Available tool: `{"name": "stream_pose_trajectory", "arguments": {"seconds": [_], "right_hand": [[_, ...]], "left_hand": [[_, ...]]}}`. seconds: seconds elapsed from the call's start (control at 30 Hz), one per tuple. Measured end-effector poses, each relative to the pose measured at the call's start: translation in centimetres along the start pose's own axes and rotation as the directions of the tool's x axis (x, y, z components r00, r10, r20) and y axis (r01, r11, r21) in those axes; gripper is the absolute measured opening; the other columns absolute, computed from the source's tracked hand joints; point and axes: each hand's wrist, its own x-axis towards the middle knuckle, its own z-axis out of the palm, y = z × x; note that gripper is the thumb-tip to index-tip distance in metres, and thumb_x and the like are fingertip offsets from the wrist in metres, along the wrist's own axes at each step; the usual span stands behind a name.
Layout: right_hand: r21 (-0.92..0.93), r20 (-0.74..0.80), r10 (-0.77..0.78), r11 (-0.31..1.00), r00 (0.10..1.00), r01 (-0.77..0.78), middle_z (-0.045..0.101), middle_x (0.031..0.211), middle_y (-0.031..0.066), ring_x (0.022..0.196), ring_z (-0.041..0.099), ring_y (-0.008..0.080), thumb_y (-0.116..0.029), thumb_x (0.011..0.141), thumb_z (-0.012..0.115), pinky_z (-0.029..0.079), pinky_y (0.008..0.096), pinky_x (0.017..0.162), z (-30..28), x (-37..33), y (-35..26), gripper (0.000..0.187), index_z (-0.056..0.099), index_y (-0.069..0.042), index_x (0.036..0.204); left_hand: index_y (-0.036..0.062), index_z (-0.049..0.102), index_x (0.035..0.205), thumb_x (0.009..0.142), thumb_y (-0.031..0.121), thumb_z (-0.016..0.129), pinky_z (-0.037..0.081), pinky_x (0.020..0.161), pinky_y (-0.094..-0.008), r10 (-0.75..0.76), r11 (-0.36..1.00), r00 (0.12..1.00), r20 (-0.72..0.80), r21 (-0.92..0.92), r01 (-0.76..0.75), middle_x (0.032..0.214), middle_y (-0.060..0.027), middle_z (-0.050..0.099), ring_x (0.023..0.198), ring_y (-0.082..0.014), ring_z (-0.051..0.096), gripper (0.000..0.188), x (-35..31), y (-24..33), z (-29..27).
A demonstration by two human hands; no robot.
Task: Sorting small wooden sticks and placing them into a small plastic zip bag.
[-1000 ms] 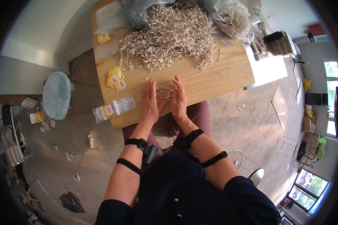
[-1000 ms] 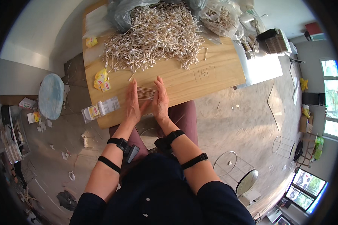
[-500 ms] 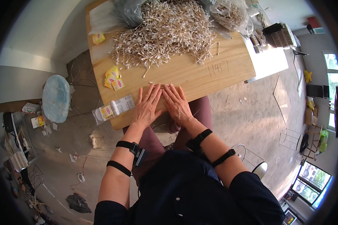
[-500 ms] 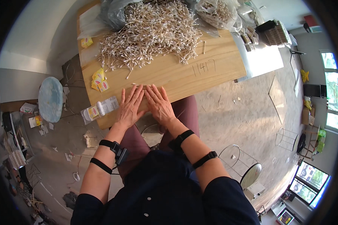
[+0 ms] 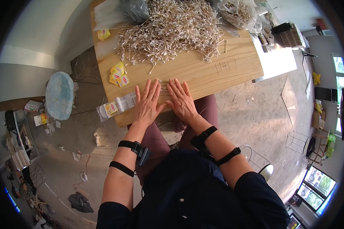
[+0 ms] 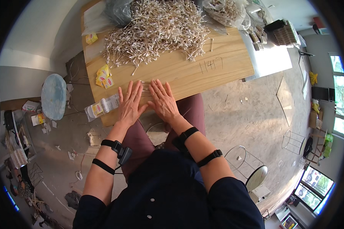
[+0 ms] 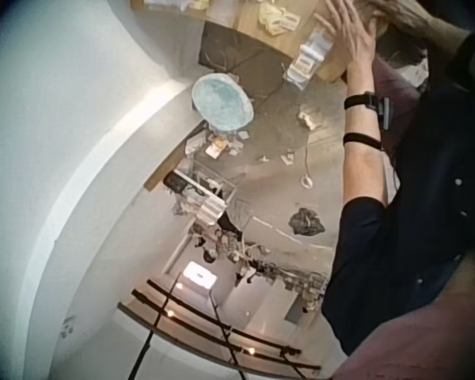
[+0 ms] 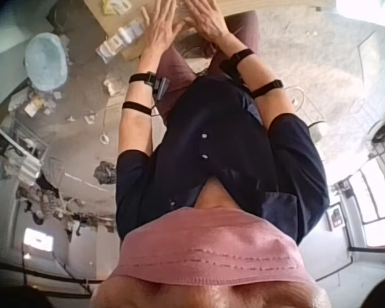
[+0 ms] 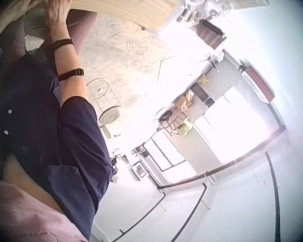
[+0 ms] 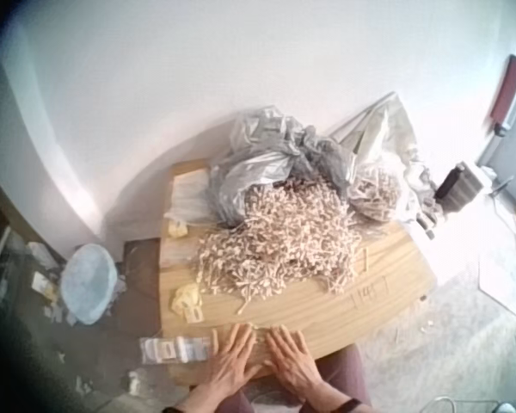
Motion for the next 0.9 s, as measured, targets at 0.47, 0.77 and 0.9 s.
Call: {"name": "stream_pose_trajectory", "arguments": {"seconds": [0.47,0.77,0.9], "right_hand": [[0.082,-0.144,0.102,0.992,0.984,-0.091,0.024,0.160,0.0173,0.150,0.015,0.0314,-0.027,0.093,0.058,0.010,0.0484,0.122,-0.9,-1.3,0.7,0.070,0.029,0.000,0.150],[0.118,-0.172,0.334,0.941,0.927,-0.318,0.012,0.161,0.0246,0.150,0.009,0.0393,-0.019,0.092,0.058,0.008,0.0485,0.121,0.4,-2.6,0.3,0.074,0.020,0.002,0.152],[0.488,-0.381,0.411,0.850,0.828,-0.198,0.014,0.160,0.0244,0.148,0.018,0.0406,-0.001,0.093,0.050,0.019,0.0461,0.120,0.4,-1.1,0.3,0.064,0.023,0.001,0.151]], "left_hand": [[0.0076,0.017,0.156,0.085,0.040,0.069,0.003,0.119,-0.0607,-0.038,0.994,0.997,0.060,0.101,0.032,0.164,-0.0063,0.012,0.151,-0.0288,0.010,0.094,-1.1,0.3,0.4],[0.0055,0.006,0.157,0.087,0.037,0.067,0.000,0.117,-0.0631,0.012,1.000,1.000,0.021,-0.022,-0.012,0.164,-0.0173,0.006,0.151,-0.0354,0.007,0.098,-0.5,0.9,1.2],[0.0015,0.008,0.155,0.092,0.035,0.062,0.013,0.117,-0.0589,-0.108,0.973,0.970,-0.220,-0.224,0.057,0.161,-0.0211,0.012,0.148,-0.0388,0.015,0.089,0.6,0.1,1.5]]}}
